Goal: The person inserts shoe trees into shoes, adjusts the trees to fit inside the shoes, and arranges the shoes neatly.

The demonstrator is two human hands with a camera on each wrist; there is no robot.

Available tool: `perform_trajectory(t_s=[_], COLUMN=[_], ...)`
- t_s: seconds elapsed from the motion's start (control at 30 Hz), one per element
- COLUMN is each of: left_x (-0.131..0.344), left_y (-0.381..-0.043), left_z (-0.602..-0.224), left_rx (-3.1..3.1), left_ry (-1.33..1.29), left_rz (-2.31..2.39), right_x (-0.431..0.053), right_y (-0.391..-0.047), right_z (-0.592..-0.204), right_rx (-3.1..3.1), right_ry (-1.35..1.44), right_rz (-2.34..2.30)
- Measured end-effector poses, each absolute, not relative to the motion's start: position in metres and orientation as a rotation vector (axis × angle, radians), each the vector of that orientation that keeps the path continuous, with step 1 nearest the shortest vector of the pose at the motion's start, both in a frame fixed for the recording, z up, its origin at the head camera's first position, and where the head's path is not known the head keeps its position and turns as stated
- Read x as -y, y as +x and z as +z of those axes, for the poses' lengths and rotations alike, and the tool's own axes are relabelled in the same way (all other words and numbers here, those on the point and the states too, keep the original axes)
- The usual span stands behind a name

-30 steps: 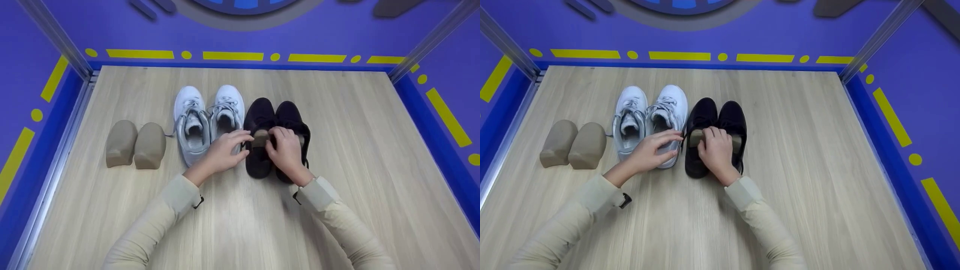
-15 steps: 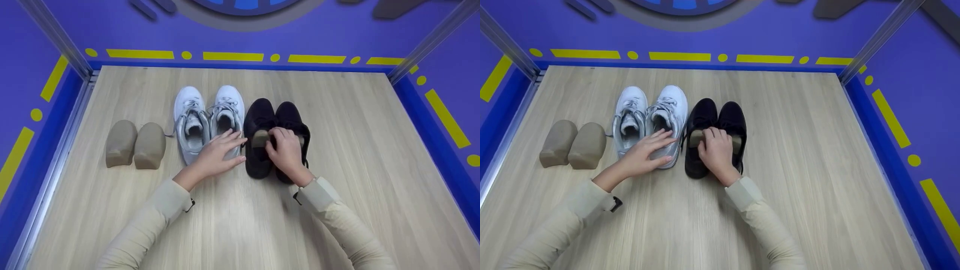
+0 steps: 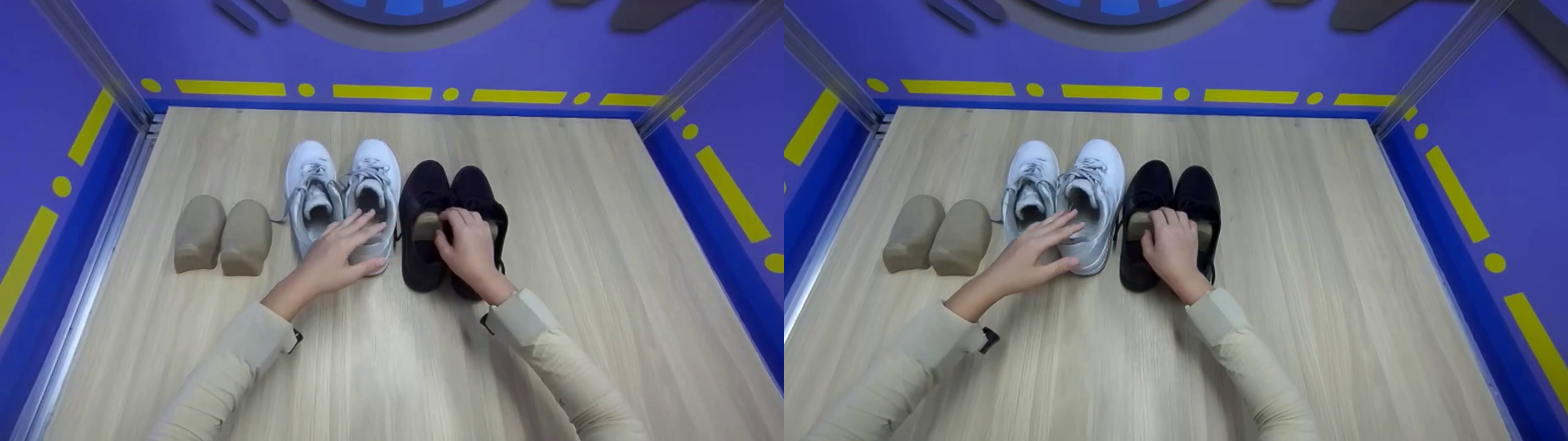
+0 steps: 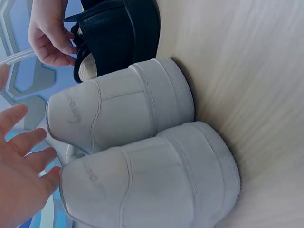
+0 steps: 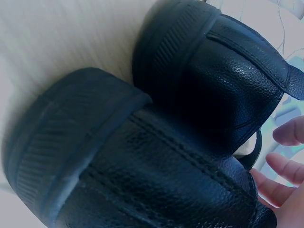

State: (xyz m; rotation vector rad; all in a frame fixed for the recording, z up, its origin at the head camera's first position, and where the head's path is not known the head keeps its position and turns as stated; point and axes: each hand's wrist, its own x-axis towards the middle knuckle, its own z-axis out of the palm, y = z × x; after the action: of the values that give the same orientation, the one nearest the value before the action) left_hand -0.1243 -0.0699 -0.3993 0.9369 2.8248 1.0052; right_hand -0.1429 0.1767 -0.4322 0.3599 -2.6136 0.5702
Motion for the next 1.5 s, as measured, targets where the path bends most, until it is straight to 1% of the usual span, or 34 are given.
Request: perform_trajectory(t_s=[0.27, 0.7, 1.2, 1.5], left_x=[0.082, 0.103, 0.129, 0.147], left_y=[-0.121, -0.118, -0.115, -0.116], left_z=[-0.398, -0.401, -0.407, -0.414], left_rx=[-2.847, -2.872, -2.865, -2.878], left_ry=[0.919, 0.814, 0.613, 0.534], left_rz=[1.051, 1.042, 1.074, 1.140], right_x=[-0.177, -0.178, -0.178, -0.178], right_y=[-0.142, -0.143, -0.142, -0.142], right_z=[-0.431, -0.433, -0.436, -0.436], right_rx=[2.631, 2.613, 2.591, 2.601], right_ry=[0.352, 0.367, 0.393, 0.393], right_rz=[0.574, 0.563, 0.547, 0.544])
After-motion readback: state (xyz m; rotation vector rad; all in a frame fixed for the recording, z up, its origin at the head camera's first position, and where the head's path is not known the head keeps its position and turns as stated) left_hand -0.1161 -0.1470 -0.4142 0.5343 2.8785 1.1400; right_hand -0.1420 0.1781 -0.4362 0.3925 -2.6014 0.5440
